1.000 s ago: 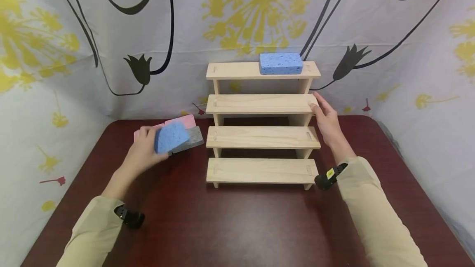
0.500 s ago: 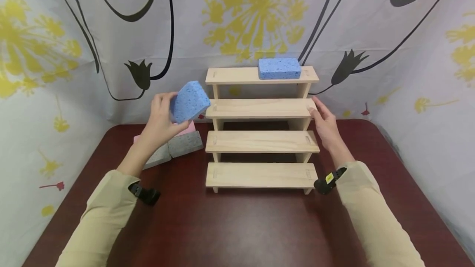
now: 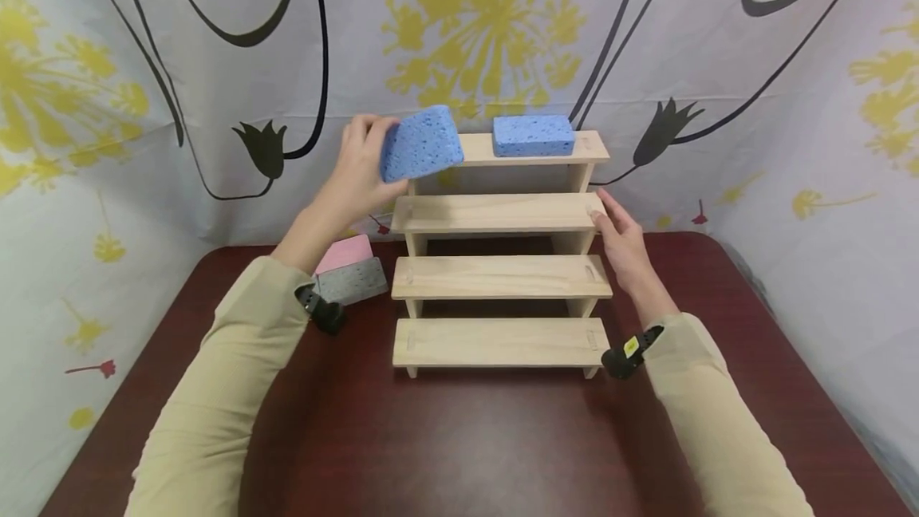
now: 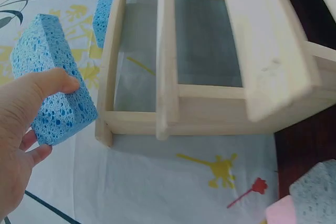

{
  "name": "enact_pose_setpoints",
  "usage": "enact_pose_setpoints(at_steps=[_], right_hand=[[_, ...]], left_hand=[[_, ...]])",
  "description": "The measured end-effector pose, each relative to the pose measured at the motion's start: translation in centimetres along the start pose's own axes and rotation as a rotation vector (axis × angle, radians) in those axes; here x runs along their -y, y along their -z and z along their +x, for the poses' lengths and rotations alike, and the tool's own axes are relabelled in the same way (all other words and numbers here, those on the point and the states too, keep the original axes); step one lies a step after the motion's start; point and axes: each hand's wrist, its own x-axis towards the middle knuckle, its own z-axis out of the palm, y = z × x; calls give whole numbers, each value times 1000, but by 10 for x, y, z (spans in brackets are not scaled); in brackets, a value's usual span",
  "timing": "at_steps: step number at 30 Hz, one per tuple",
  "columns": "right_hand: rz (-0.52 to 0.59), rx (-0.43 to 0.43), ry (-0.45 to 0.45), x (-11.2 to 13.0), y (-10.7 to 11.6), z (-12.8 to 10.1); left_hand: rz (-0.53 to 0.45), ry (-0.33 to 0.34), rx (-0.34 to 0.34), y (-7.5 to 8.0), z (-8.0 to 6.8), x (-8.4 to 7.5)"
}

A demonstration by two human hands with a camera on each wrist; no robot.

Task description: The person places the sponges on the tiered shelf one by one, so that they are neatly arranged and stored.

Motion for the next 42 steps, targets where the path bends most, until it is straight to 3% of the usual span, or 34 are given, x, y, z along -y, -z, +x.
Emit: enact_pose_setpoints(at_steps=[8,15,27,33,36,42], right_hand=[[33,-3,-3,-1,1,1],[25,0,9,1,0,1],[30,-8,24,-3,1,1],[19,-13,35,-2,0,0],[18,-23,39,-2,0,2],[26,-16,36,-1,-2,5]], left_hand=[[64,13,110,0,37,-7],[120,54,250,2,60,-11],[220,46,459,-5,84,-18],[219,84,569,-7,86,-18],[183,93,577,-8,86,-15],[47,176,514,-7,76,0]])
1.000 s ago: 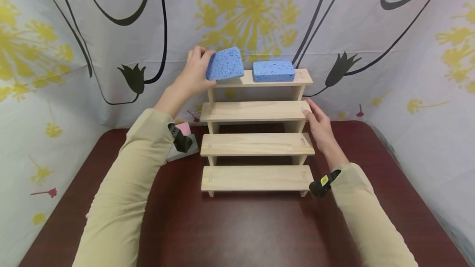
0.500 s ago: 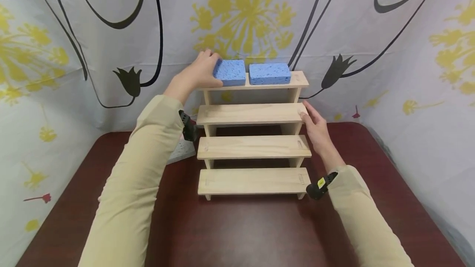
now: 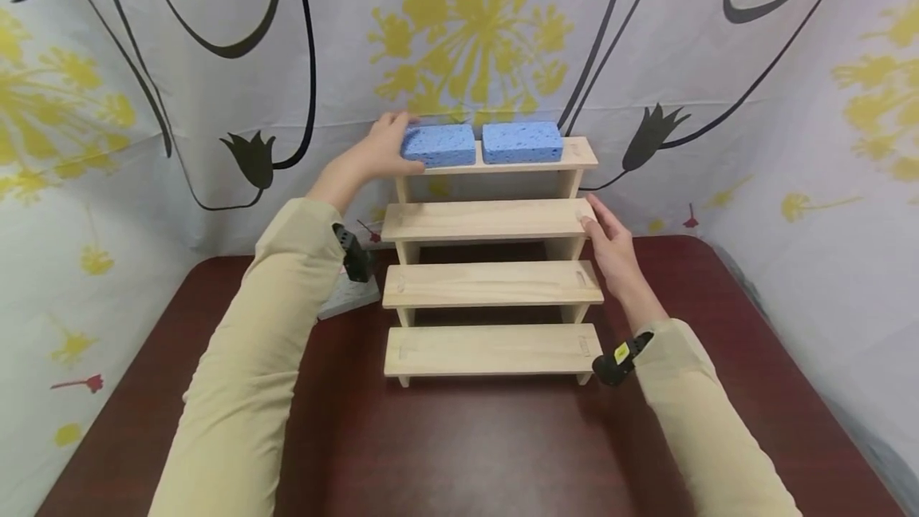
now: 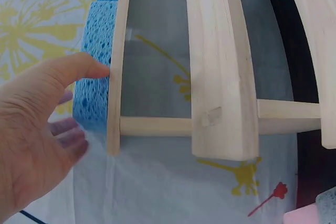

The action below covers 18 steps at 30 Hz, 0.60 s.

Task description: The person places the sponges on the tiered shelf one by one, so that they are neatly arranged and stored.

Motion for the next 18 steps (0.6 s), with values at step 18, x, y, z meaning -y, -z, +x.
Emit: enact_pose_setpoints(at_steps=[18], right_hand=[[-14,4,-11,1,0,0]], left_hand=[[-63,17,-94,-5,-15,20]])
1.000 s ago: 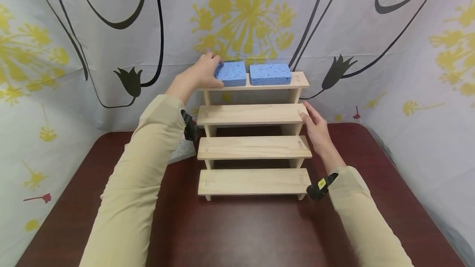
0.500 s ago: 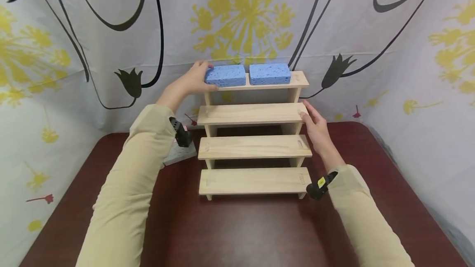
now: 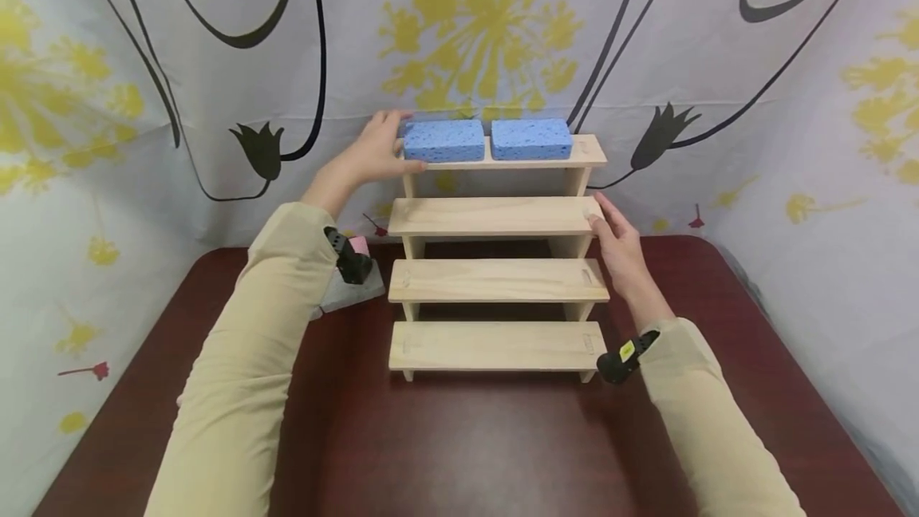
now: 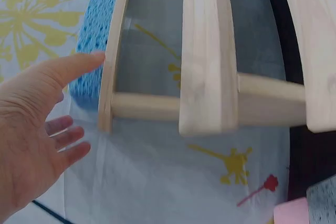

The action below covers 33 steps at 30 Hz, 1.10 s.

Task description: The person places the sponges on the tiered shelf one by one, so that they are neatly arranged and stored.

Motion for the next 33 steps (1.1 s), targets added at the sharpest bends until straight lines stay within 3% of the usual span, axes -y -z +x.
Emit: enact_pose_setpoints(at_steps=[4,8,15,21,28,33], right_hand=[[5,-4,-12,1,2,1],[13,-7,-10,4,1,3],[33,-15,-12,4,-1,6],[60,-18,-31,3,-6,6],[85,-15,-38,0,-8,5],[130,-32,-47,0,-5,4]], left_hand=[[7,9,-1,1,-15,19],[13,48,42,-6,-41,52],[-5,175,79,-33,-95,122],[16,233,81,-59,-135,166],[66,287,24,-87,-176,202],[136,258,19,-108,-197,217]])
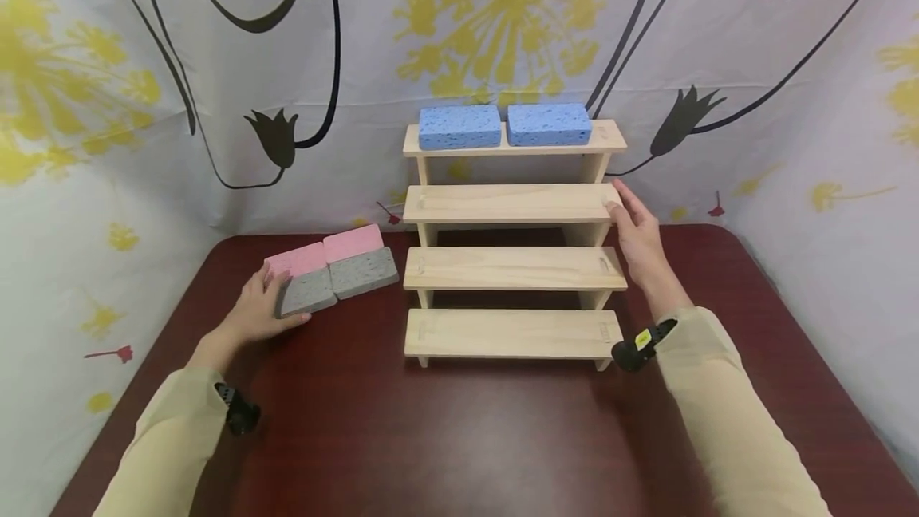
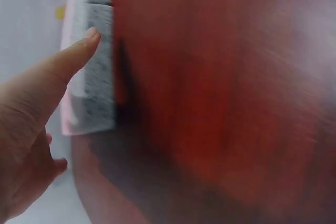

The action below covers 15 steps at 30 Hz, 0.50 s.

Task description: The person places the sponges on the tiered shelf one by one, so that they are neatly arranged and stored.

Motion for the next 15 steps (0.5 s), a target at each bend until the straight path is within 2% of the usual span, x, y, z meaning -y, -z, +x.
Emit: enact_pose_setpoints(at_steps=[4,10,15], right_hand=[[-7,6,-2,1,1,0],[-2,12,-7,0,1,-1],[-20,21,-3,0,2,-2]], left_hand=[[22,-20,21,-10,-7,6],[105,-89,-7,-11,-7,4],[169,-77,27,-16,-9,-2]])
